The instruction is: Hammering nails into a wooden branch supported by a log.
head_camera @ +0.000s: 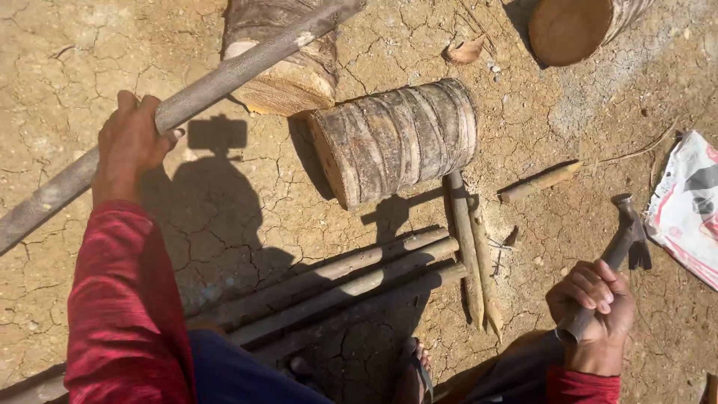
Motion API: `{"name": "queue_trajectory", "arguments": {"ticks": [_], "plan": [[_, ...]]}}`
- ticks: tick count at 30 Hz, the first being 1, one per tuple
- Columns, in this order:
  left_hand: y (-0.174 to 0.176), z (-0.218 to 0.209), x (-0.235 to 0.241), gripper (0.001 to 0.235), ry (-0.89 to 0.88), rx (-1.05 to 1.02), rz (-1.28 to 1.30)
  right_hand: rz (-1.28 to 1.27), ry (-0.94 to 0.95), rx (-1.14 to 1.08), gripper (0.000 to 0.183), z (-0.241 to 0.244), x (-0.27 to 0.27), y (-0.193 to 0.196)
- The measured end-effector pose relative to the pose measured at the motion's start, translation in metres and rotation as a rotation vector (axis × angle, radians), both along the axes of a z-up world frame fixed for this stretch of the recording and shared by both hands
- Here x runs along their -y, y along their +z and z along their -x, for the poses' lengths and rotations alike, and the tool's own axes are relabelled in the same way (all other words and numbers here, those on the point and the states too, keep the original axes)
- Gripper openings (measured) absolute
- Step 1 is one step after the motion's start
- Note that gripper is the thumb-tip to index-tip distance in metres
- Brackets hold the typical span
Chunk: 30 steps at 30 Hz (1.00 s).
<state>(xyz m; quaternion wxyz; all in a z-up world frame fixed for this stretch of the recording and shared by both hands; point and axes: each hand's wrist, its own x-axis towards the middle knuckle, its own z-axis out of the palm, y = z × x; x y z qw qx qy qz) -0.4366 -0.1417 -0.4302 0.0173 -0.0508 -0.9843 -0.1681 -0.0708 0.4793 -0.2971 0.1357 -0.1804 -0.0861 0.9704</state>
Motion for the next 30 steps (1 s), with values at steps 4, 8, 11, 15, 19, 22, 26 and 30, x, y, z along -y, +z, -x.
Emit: {"name": "queue_trajectory", "arguments": {"ticks": [4, 8, 11, 15, 19, 22, 26, 30], "plan": [[0.015, -0.034, -0.025, 0.058, -0.23, 0.314, -0.133, 0.079, 0.016, 0.022, 0.04, 0.007, 0.002, -0.006], [0.004, -0.069, -0.076, 0.048, -0.318, 0.597, -0.061, 0.139, 0.148, -0.034, 0.038, 0.038, 0.0, -0.028], [-0.032, -0.074, -0.106, 0.045, -0.371, 0.639, 0.08, 0.179, 0.234, -0.043, 0.036, 0.057, 0.014, -0.03], [-0.068, -0.088, -0.13, 0.048, -0.471, 0.429, 0.195, 0.146, 0.243, -0.006, 0.034, 0.077, 0.018, -0.051], [-0.076, -0.081, -0.108, 0.04, -0.527, 0.357, 0.235, 0.167, 0.29, 0.013, 0.034, 0.096, 0.018, -0.068], [-0.028, -0.088, -0.096, 0.041, -0.421, 0.464, 0.1, 0.147, 0.323, 0.018, 0.034, 0.108, 0.02, -0.07], [-0.011, -0.111, -0.068, 0.056, -0.143, 0.76, 0.041, -0.18, 0.35, 0.161, 0.026, 0.121, 0.034, -0.052], [-0.05, -0.105, -0.048, 0.068, -0.122, 0.719, 0.064, -0.683, 0.378, 0.384, 0.018, 0.131, 0.052, -0.023]]}}
